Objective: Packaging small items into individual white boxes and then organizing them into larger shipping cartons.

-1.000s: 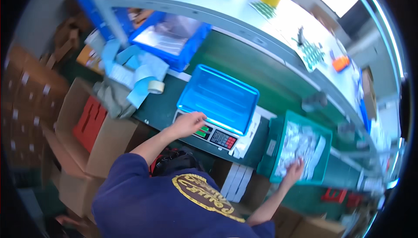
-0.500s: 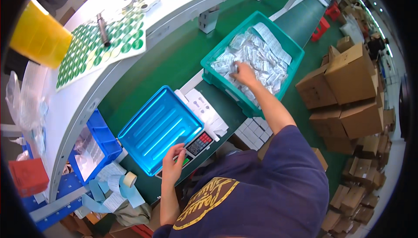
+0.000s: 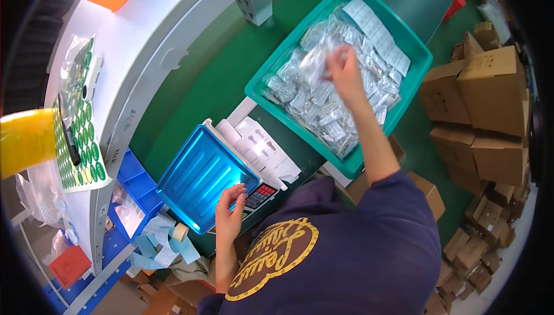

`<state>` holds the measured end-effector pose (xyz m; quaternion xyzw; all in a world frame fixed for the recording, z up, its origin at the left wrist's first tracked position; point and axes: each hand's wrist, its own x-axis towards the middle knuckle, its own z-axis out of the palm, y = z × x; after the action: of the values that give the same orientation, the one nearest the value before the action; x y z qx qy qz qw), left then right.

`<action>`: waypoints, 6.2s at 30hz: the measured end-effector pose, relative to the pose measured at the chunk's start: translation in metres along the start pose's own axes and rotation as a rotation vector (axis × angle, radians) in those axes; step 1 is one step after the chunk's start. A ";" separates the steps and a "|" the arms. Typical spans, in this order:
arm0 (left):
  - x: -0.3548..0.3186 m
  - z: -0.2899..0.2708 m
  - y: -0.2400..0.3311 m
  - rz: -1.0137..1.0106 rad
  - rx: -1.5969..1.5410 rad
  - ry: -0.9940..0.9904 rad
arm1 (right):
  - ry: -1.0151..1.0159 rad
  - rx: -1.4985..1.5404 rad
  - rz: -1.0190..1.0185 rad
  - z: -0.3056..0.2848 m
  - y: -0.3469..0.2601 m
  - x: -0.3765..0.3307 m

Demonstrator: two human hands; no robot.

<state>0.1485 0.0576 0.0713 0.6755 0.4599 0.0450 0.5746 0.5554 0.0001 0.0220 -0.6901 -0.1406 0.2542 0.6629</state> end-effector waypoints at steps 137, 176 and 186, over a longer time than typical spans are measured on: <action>0.048 -0.121 -0.072 0.123 0.406 0.732 | 0.603 -0.579 -1.047 0.075 -0.143 0.493; -0.163 -0.066 -0.036 0.531 -0.066 0.462 | -1.150 0.153 -0.191 0.184 -0.057 -0.335; -0.170 -0.084 -0.077 0.734 -0.283 0.580 | -1.590 -0.249 -0.077 0.248 -0.119 -0.344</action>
<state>-0.0419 -0.0015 0.1160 0.6679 0.3220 0.4930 0.4552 0.1531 0.0362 0.1976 -0.3660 -0.6212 0.6289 0.2910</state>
